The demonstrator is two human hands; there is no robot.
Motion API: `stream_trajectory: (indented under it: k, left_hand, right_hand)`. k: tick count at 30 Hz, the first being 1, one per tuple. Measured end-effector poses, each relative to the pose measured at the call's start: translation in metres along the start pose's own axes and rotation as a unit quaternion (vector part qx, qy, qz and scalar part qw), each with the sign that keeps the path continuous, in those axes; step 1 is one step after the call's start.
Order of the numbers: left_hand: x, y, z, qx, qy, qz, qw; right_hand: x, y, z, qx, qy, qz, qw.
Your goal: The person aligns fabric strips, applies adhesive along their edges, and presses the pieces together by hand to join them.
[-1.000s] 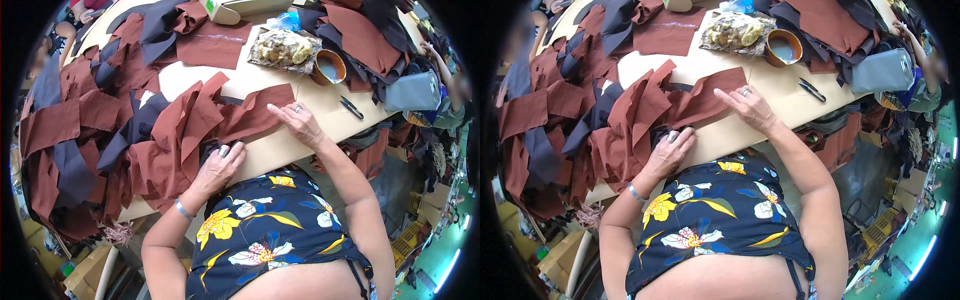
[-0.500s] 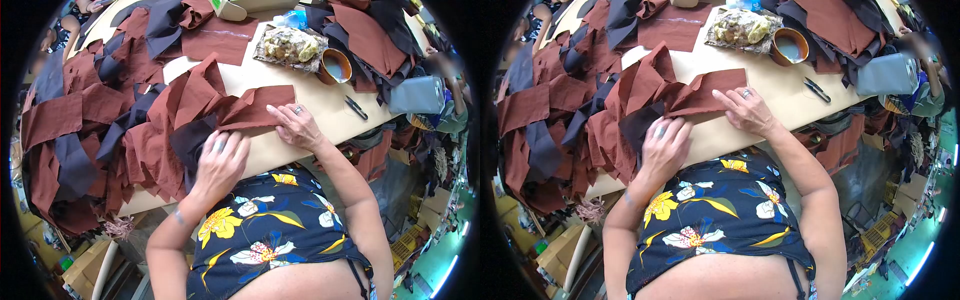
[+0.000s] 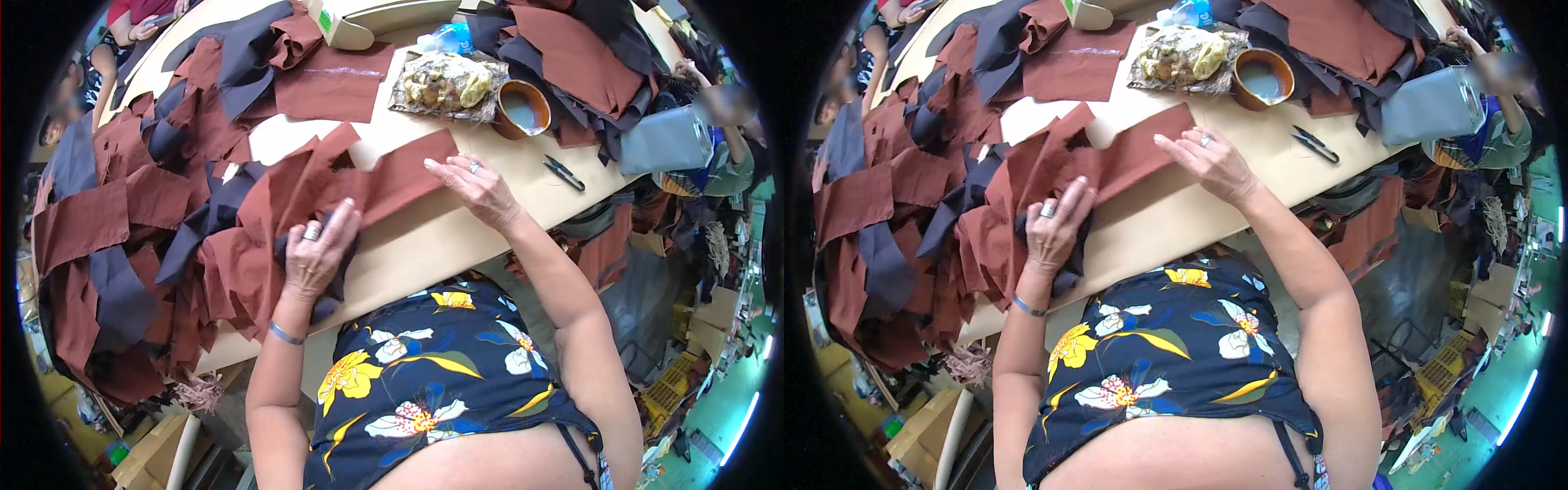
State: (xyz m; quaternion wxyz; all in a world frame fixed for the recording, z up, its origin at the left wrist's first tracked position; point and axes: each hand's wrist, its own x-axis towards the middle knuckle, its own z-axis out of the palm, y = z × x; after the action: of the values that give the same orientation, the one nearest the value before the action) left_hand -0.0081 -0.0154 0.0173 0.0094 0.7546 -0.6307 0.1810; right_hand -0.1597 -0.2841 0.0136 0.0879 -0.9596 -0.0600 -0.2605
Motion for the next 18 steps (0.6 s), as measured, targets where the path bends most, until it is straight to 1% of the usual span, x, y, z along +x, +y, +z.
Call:
stream_trajectory:
  k: [1, 2, 3, 6, 7, 8, 10, 11, 13, 16, 18]
  left_hand:
    - [0.003, 0.009, 0.0, 0.003, 0.001, 0.015, 1.0]
    - [0.005, 0.019, -0.001, 0.004, -0.034, 0.023, 0.999]
    - [0.008, 0.023, -0.001, 0.005, -0.044, 0.017, 0.999]
    - [0.012, 0.028, 0.0, 0.01, -0.055, 0.009, 0.998]
    - [0.012, 0.028, 0.0, 0.012, -0.059, 0.005, 0.998]
    - [0.011, 0.028, 0.001, 0.008, -0.058, 0.011, 0.998]
    - [0.01, 0.027, 0.003, 0.001, -0.06, 0.021, 0.998]
    - [0.011, 0.027, 0.004, -0.014, -0.037, 0.027, 0.999]
    - [0.012, 0.026, 0.001, -0.018, -0.043, 0.038, 0.998]
    - [0.013, 0.026, 0.0, -0.016, -0.04, 0.04, 0.998]
    - [0.013, 0.026, 0.001, -0.017, -0.037, 0.034, 0.999]
  right_hand:
    - [-0.009, 0.003, 0.002, -0.015, -0.006, 0.0, 1.0]
    - [-0.017, 0.006, 0.0, -0.033, -0.012, 0.0, 0.999]
    - [-0.019, 0.005, -0.007, -0.035, -0.051, 0.028, 0.998]
    - [-0.015, 0.009, -0.037, -0.052, 0.009, 0.062, 0.997]
    - [-0.007, 0.012, -0.053, -0.101, 0.044, 0.097, 0.989]
    - [-0.006, 0.021, -0.068, -0.163, 0.015, 0.149, 0.975]
    - [0.002, 0.038, -0.089, -0.191, -0.067, 0.29, 0.936]
    - [0.0, 0.048, -0.089, -0.198, -0.115, 0.313, 0.922]
    - [0.0, 0.065, -0.088, -0.21, -0.211, 0.357, 0.886]
    - [0.009, 0.076, -0.084, -0.186, -0.276, 0.396, 0.856]
    - [0.009, 0.082, -0.079, -0.201, -0.292, 0.386, 0.852]
